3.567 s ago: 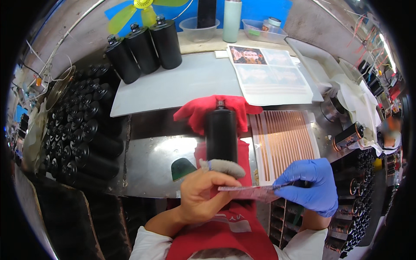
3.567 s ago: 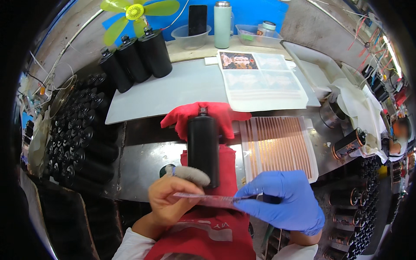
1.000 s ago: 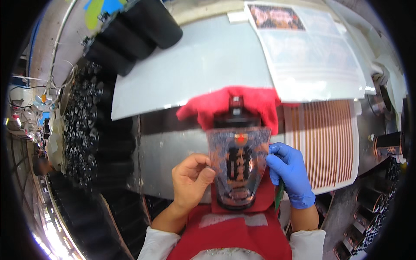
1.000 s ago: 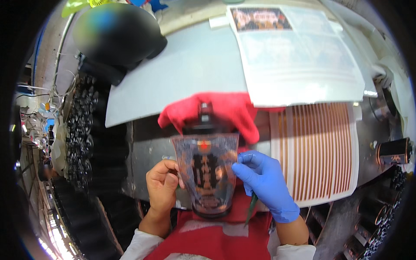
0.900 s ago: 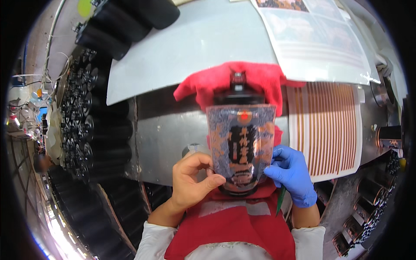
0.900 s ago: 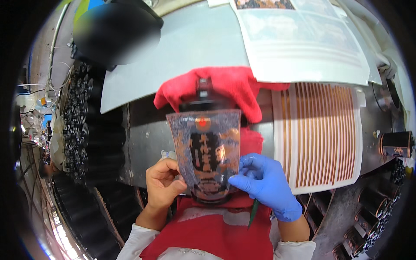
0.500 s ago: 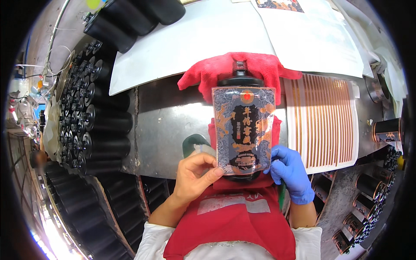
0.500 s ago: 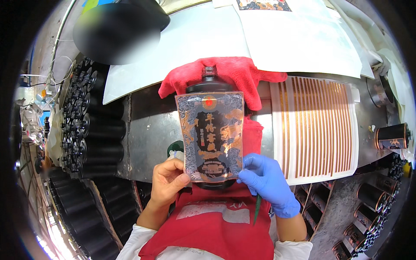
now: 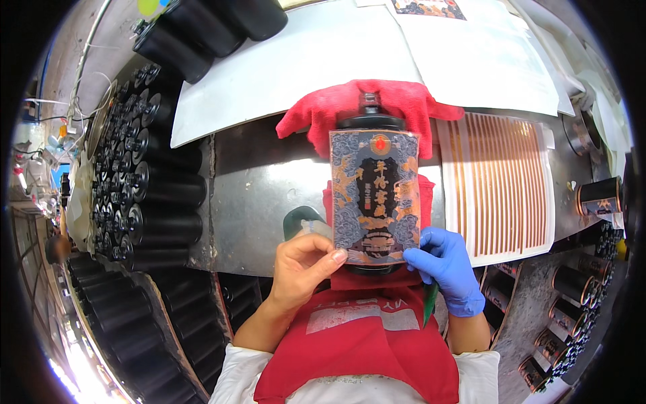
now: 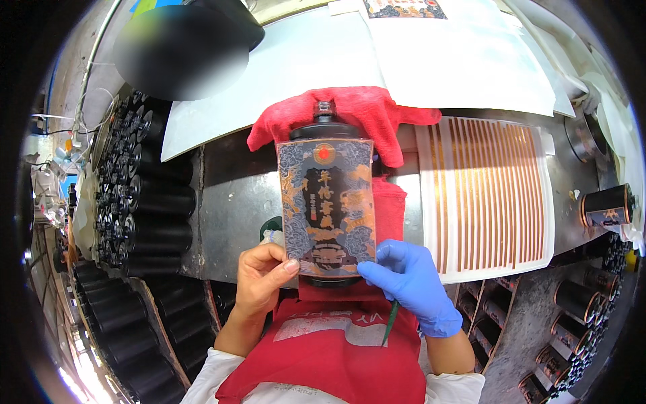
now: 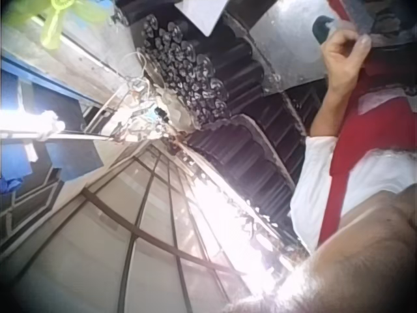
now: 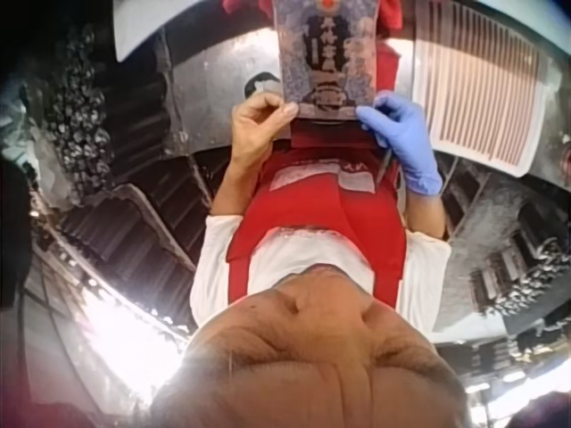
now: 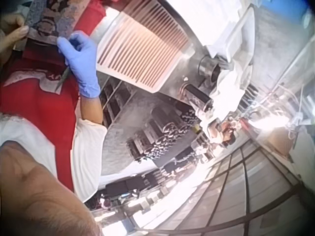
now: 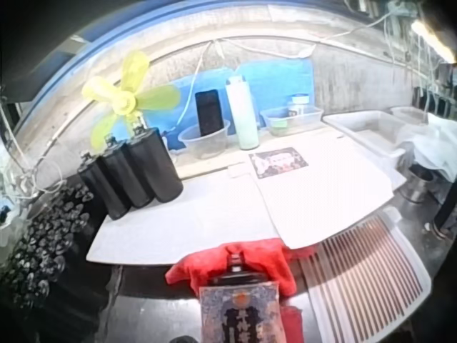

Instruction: The person applies printed labels and copper-colored strips to black cylindrical containers. They smooth the labels with a green tool, peel backing, and wipe the surfaces. Finished cylinders are placed on a nearby rack.

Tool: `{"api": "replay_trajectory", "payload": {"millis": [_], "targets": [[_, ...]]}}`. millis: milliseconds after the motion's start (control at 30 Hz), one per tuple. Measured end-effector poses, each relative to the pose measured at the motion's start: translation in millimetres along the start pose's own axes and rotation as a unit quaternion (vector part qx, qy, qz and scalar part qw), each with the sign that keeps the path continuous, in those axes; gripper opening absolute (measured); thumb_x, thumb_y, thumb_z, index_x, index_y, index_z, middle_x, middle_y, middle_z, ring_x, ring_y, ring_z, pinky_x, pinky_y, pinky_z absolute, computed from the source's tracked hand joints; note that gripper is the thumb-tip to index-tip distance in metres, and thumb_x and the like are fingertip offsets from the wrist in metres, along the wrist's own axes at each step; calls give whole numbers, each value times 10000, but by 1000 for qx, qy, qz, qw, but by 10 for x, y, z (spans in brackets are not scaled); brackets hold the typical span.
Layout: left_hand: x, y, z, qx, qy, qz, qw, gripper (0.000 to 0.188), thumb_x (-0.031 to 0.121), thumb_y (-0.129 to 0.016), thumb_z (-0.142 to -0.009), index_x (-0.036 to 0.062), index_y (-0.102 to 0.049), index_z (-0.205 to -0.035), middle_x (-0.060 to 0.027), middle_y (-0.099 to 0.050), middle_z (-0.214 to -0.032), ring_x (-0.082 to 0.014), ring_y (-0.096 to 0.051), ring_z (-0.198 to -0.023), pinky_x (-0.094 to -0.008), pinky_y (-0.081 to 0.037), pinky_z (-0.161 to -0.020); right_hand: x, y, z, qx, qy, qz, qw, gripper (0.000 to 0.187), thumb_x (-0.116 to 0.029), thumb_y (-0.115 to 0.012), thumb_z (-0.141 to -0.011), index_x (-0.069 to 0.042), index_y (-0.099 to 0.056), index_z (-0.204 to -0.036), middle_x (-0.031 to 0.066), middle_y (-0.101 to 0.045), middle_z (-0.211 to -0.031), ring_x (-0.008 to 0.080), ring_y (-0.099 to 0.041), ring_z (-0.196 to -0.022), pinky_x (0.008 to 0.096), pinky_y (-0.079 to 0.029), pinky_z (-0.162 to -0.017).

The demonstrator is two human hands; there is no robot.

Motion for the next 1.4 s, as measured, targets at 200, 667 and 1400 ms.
{"api": "replay_trajectory", "payload": {"millis": [200, 667, 1400], "targets": [[-13, 13, -9, -1, -7, -35, 999, 43, -4, -643, -823, -17, -607, -803, -14, -602, -786, -59, -540, -728, -200, -429, -642, 20, 7, -18, 2, -6, 3, 1000, 142, -124, -704, -781, -50, -584, -760, 11, -590, -633, 30, -468, -473, 179, -334, -396], [35, 174, -199, -21, 14, -4, 1000, 393, -10, -617, -824, 0, -444, -1177, -53, -501, -1088, -88, -502, -870, -222, -430, -766, -73, 173, -97, 37, 36, -12, 999, 179, -115, -617, -837, -18, -599, -987, 23, -598, -738, 30, -452, -472, 168, -335, -406], [741, -539, -1040, 26, -244, -413, 877, 600, 247, -375, -974, -11, -92, -1435, -347, 58, -1437, -431, 63, -1352, -473, -11, -1078, -847, 69, -754, 87, 150, -84, 981, 141, -171, -685, -816, -51, -623, -859, -30, -563, -666, 18, -436, -494, 160, -321, -433]]}}
Point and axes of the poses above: each hand's wrist, its own z-axis away from the middle knuckle, its own y-axis out of the back of the hand, x = y × z, the point moved 8 cm from there along -z, towards the middle knuckle
